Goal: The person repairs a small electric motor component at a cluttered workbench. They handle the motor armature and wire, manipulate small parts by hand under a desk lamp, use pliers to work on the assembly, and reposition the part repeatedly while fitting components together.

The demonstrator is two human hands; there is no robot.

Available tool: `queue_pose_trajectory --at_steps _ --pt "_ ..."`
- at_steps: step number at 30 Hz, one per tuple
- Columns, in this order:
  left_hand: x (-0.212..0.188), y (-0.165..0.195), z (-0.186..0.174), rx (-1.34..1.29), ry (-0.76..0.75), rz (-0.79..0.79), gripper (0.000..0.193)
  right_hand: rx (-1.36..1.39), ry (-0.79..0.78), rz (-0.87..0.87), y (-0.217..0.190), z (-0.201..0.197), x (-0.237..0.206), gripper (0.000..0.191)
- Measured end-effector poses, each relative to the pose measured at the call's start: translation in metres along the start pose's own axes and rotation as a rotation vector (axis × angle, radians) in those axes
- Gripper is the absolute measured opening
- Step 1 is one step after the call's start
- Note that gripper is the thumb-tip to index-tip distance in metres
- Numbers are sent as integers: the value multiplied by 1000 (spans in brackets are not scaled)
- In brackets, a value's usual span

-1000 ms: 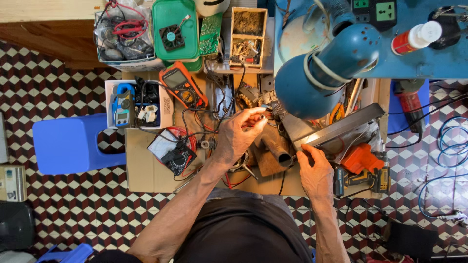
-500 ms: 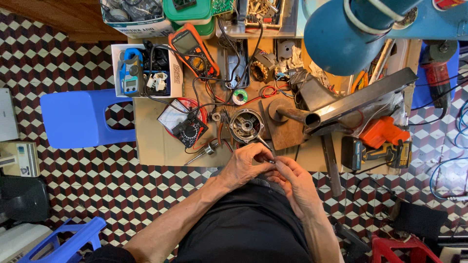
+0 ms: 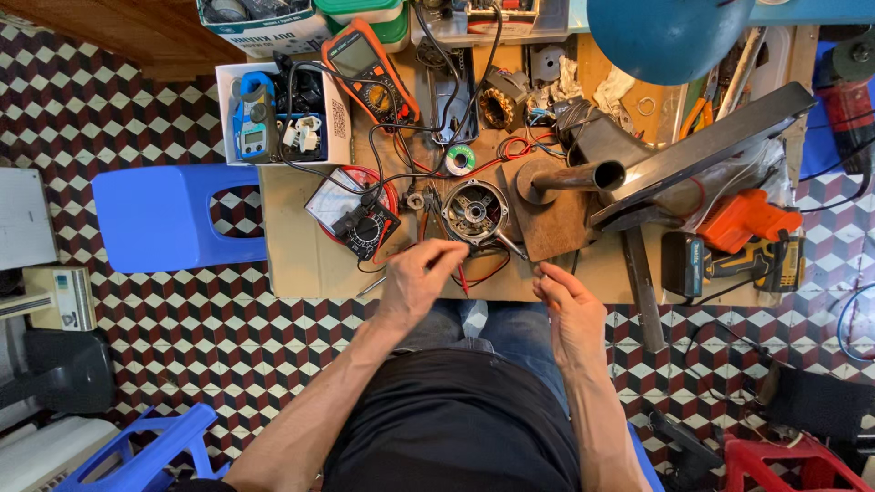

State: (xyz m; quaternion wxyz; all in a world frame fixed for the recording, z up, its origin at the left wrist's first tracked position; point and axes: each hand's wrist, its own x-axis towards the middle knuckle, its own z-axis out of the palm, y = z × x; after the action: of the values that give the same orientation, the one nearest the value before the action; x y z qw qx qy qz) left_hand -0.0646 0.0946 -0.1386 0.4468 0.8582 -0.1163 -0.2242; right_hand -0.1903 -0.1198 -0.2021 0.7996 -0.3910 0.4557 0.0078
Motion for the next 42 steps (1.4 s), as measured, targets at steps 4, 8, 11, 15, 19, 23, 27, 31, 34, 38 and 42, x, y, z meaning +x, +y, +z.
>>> queue_pose_trajectory --at_steps 4,8,11,15,19,23,27,31,34,38,42 --pt "28 -7 -20 120 118 264 27 -114 24 -110 -3 15 10 28" --pt "54 -2 -23 301 -31 388 83 -163 49 -124 -5 29 9 29" --pt "59 -2 -24 286 -54 342 88 -180 67 -182 -6 27 7 29" --pt "42 -15 -43 -30 258 5 49 -221 96 -254 -8 8 -2 29" --pt "13 -38 -65 -226 389 -231 34 -220 115 -287 -10 -11 -8 26" --pt "-15 -57 -60 -264 294 -406 39 -182 80 -172 -16 -16 -11 21" --pt "-43 -67 -31 122 91 -306 39 -222 13 -134 -21 -9 -15 22" --pt "-41 -76 -10 404 152 -170 66 -269 -50 -81 -26 2 -21 24" --pt "-28 -84 -4 355 103 -170 72 -275 -114 -117 -31 9 -29 24" --pt "-16 -88 2 340 212 -171 60 -102 -207 -19 -42 19 -40 24" --pt "-22 -88 -3 275 177 -168 56 183 -246 0 -60 29 -50 24"
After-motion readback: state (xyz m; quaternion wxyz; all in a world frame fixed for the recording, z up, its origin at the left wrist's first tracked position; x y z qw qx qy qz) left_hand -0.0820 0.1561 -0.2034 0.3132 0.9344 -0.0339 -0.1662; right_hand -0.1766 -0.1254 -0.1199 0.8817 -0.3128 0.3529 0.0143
